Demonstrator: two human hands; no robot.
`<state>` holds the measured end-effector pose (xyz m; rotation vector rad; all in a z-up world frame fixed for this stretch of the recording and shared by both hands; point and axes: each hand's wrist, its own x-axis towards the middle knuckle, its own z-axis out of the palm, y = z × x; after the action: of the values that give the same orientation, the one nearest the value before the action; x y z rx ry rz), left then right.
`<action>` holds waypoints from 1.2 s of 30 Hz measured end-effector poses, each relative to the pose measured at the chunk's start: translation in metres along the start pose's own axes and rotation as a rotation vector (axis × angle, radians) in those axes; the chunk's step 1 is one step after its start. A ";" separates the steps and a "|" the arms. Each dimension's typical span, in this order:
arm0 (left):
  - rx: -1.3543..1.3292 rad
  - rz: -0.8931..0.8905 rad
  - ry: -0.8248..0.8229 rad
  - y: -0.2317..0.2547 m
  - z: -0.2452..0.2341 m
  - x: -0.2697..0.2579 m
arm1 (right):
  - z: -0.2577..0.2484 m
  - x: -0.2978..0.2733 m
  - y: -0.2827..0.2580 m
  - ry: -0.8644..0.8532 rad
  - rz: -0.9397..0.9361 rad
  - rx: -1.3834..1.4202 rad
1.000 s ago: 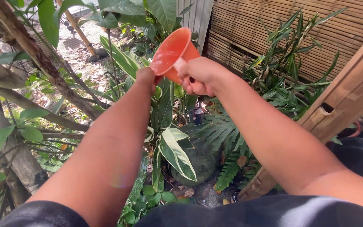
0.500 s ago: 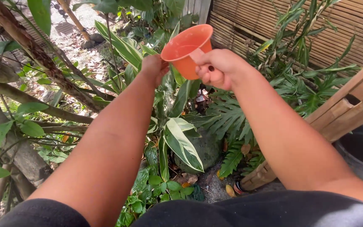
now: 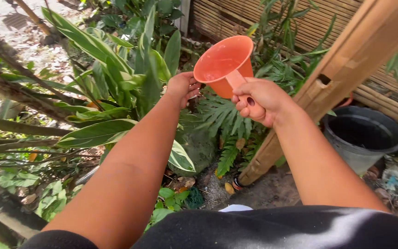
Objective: Watering outdoor plants using a plastic scoop and a bucket of water.
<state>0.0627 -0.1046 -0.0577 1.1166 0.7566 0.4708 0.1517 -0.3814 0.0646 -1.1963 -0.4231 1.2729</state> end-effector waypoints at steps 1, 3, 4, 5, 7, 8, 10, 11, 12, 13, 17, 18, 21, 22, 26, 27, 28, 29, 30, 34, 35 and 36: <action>-0.002 -0.007 -0.008 -0.010 0.006 0.000 | -0.001 -0.011 0.001 0.011 0.002 0.001; 0.010 -0.002 -0.026 -0.023 0.013 0.003 | 0.001 -0.027 0.000 0.071 0.000 -0.064; 0.009 0.002 -0.034 -0.029 0.021 0.001 | -0.001 -0.030 -0.001 0.077 -0.006 -0.067; -0.028 -0.029 0.026 -0.034 0.029 -0.001 | -0.003 -0.034 -0.001 0.081 -0.012 -0.100; -0.068 -0.063 0.085 -0.047 0.037 -0.003 | -0.001 -0.043 -0.002 0.089 -0.015 -0.135; -0.083 -0.039 0.054 -0.054 0.037 -0.002 | 0.001 -0.049 -0.003 0.113 -0.007 -0.156; -0.102 -0.015 0.020 -0.064 0.040 0.001 | 0.006 -0.056 -0.005 0.140 0.000 -0.181; -0.117 -0.030 0.042 -0.067 0.041 0.001 | 0.008 -0.059 -0.005 0.155 0.004 -0.208; -0.133 -0.043 0.072 -0.069 0.038 0.001 | 0.013 -0.060 -0.005 0.160 0.010 -0.238; -0.138 -0.040 0.077 -0.070 0.035 0.002 | 0.015 -0.059 -0.006 0.155 0.010 -0.244; -0.188 0.000 0.161 -0.067 0.004 -0.004 | 0.024 -0.046 0.000 0.068 0.015 -0.301; -0.193 0.022 0.202 -0.061 -0.008 -0.006 | 0.029 -0.038 0.002 0.036 0.000 -0.317; -0.198 0.050 0.241 -0.042 -0.044 -0.018 | 0.055 -0.020 0.002 -0.009 -0.024 -0.399; -0.198 0.062 0.256 -0.034 -0.062 -0.014 | 0.064 -0.010 0.004 -0.028 -0.028 -0.401; -0.081 0.172 0.354 0.003 -0.129 0.004 | 0.108 0.024 0.002 -0.079 -0.067 -0.386; -0.040 0.220 0.360 0.010 -0.146 0.009 | 0.120 0.031 0.000 -0.091 -0.073 -0.348; -0.037 0.225 0.367 0.021 -0.154 0.007 | 0.131 0.033 -0.002 -0.100 -0.075 -0.346; -0.002 0.219 0.422 0.031 -0.162 0.005 | 0.143 0.036 -0.005 -0.126 -0.092 -0.355; 0.030 0.214 0.475 0.040 -0.169 0.004 | 0.152 0.038 -0.007 -0.149 -0.108 -0.366; -0.032 0.261 0.525 0.056 -0.192 0.006 | 0.171 0.061 -0.015 -0.142 -0.057 -0.302; -0.013 0.276 0.512 0.060 -0.190 0.003 | 0.169 0.069 -0.014 -0.204 -0.014 -0.206; 0.006 0.289 0.498 0.063 -0.189 0.000 | 0.167 0.076 -0.013 -0.263 0.031 -0.109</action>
<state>-0.0759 0.0376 -0.0435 1.1313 1.0310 1.0158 0.0478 -0.2380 0.1143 -1.1320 -0.6755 1.4561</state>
